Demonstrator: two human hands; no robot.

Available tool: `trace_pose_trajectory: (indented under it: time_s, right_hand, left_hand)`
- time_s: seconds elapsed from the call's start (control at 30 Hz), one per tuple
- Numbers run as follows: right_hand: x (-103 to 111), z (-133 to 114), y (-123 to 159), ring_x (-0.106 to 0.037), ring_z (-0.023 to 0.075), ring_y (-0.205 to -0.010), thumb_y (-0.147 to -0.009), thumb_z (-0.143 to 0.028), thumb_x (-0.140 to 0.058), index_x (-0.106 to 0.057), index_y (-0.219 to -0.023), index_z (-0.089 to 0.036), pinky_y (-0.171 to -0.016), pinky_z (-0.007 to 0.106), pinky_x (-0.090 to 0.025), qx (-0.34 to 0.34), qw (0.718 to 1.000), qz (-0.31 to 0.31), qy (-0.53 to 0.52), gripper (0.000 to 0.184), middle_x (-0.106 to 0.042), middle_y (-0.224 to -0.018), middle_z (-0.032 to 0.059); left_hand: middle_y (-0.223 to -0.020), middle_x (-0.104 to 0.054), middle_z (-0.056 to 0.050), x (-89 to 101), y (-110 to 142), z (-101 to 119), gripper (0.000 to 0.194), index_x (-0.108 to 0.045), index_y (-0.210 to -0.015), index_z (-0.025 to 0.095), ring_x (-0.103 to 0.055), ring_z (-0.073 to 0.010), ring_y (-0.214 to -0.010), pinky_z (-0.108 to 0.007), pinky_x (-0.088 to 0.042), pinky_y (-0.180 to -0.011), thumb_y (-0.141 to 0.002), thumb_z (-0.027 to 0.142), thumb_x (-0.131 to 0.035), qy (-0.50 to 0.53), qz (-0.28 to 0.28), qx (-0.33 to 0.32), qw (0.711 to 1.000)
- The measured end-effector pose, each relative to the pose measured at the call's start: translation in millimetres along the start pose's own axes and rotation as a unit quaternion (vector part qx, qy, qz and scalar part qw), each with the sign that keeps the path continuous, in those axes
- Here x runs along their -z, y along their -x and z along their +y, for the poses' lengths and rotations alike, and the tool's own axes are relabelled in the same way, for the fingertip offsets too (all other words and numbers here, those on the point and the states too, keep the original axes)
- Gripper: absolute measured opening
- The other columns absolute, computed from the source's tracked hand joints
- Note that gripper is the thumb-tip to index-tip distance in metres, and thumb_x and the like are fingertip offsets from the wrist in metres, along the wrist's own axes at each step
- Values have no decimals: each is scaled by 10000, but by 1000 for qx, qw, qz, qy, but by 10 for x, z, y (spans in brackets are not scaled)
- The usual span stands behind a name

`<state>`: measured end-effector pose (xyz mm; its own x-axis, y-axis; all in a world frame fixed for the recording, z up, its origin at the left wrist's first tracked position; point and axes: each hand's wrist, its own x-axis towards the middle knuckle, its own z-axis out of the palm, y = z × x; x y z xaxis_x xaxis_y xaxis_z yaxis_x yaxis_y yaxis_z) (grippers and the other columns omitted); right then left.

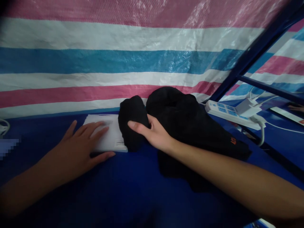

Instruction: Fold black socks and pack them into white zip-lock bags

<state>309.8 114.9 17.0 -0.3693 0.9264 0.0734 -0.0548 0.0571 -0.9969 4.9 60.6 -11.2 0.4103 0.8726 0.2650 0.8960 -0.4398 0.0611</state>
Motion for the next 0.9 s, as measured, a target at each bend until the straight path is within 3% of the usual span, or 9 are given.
trace_pose_trajectory:
  time_s: [0.1,0.2,0.37,0.5,0.67,0.9]
  right_hand:
    - [-14,43,-54,-773,265,-1054,-934,-590,-931,-812,-1114,-236,-947,377,-643,9,996,53,-75,415,-836,-1140,67]
    - [-29,49,-108,-773,293,-1173,-961,-586,-900,-813,-1136,-248,-1028,402,-647,27,988,85,-123,391,-846,-1203,66]
    - [-17,27,-154,-749,304,-1260,-986,-606,-854,-789,-1119,-265,-1023,405,-662,29,983,101,-150,372,-832,-1288,58]
    - [0,26,-159,-733,301,-1269,-987,-593,-853,-763,-1020,-264,-1029,402,-655,14,983,96,-157,343,-826,-1260,53]
    - [11,39,-149,-724,317,-1293,-1002,-627,-828,-772,-1041,-267,-1042,425,-648,9,985,93,-143,366,-817,-1299,65]
    - [19,41,-138,-743,302,-1217,-973,-577,-889,-794,-1049,-252,-1024,409,-647,-13,981,90,-169,347,-837,-1228,67]
  left_hand:
    - [-1904,-374,-128,-25,-126,-9,970,-463,-1785,279,-307,-476,-1776,-804,-135,-1439,-1060,924,-433,2,8,-40,999]
    - [-1943,-265,-89,-101,-259,-81,988,-361,-1839,294,-170,-474,-1816,-811,-135,-1438,-1074,919,-394,24,-43,-61,997]
    - [-1949,-217,-59,-188,-295,-222,985,-279,-1864,346,-165,-472,-1814,-787,-199,-1438,-1071,913,-424,41,-93,-67,993]
    - [-1951,-178,-25,-168,-267,-297,994,-233,-1868,395,-136,-460,-1819,-774,-160,-1452,-1056,931,-433,44,-107,-76,990]
    - [-1950,-121,-16,-139,-265,-347,964,-142,-1874,409,-114,-409,-1829,-727,-119,-1473,-1088,898,-410,54,-140,-82,985]
    - [-1934,-210,-38,-128,-224,-312,956,-182,-1871,389,-212,-392,-1815,-685,-119,-1486,-1094,880,-445,69,-126,-83,986]
